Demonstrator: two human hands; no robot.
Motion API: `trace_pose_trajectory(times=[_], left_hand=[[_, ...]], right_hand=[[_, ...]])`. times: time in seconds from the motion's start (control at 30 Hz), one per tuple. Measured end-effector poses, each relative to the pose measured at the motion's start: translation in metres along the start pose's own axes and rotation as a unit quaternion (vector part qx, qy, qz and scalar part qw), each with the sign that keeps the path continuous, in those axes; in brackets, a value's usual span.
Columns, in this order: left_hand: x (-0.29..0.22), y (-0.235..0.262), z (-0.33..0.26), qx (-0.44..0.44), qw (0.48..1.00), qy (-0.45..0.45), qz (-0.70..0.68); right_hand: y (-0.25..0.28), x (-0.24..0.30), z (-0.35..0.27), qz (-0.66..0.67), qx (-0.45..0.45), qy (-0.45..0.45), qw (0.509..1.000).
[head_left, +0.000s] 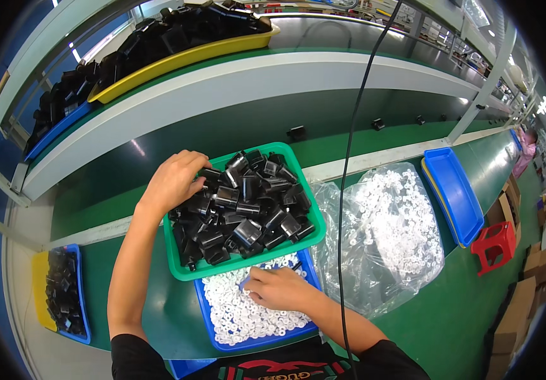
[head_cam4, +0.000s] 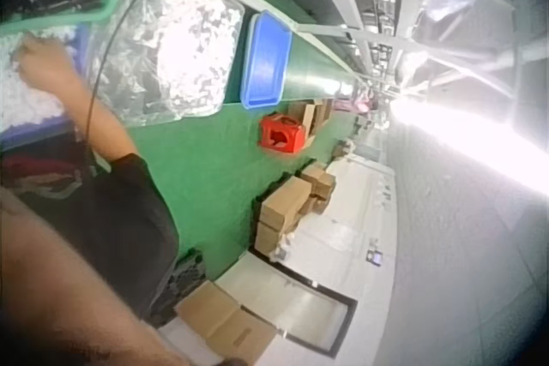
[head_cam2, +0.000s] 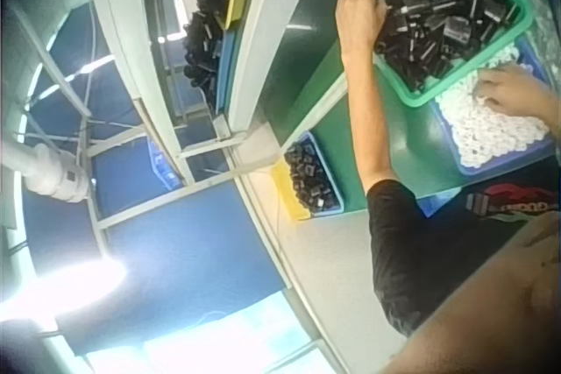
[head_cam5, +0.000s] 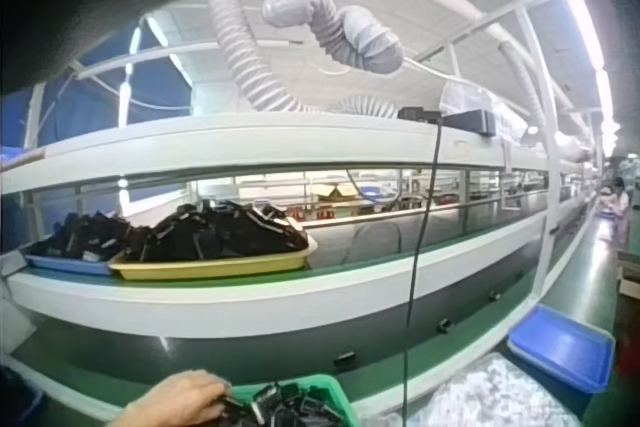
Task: The person repeatedly picks up black plastic cylindrical components from a green bin and inserts small white circular washers into them using a thin black tool. The person handles the items one at a time, inserting the washers into the center of the black components and placing the finished units back into the bin.
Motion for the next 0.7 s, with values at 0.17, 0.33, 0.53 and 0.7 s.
trace_pose_trajectory(times=[0.17, 0.33, 0.53, 0.7], left_hand=[[-0.009, 0.034, -0.046, -0.082, 0.989, 0.060, -0.109], [-0.036, 0.027, -0.128, 0.034, 0.929, 0.108, -0.352], [-0.080, -0.015, -0.179, 0.137, 0.852, 0.117, -0.492], [-0.071, -0.031, -0.195, 0.081, 0.869, 0.139, -0.467]], right_hand=[[0.010, 0.002, -0.002, -0.047, -0.027, -0.008, 0.998], [0.009, -0.001, -0.002, -0.054, -0.021, -0.026, 0.998], [0.034, 0.013, 0.010, -0.002, -0.086, 0.006, 0.996], [0.048, 0.018, 0.012, 0.056, -0.153, 0.036, 0.986]])
Point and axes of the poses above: each hand's wrist, its own z-axis towards the middle knuckle, its own y-axis out of the back of the hand, x = y × z, the point moved 10 cm from there along z, towards the middle knuckle, and after that the axes turned 14 degrees about y, right-handed, at the moved point
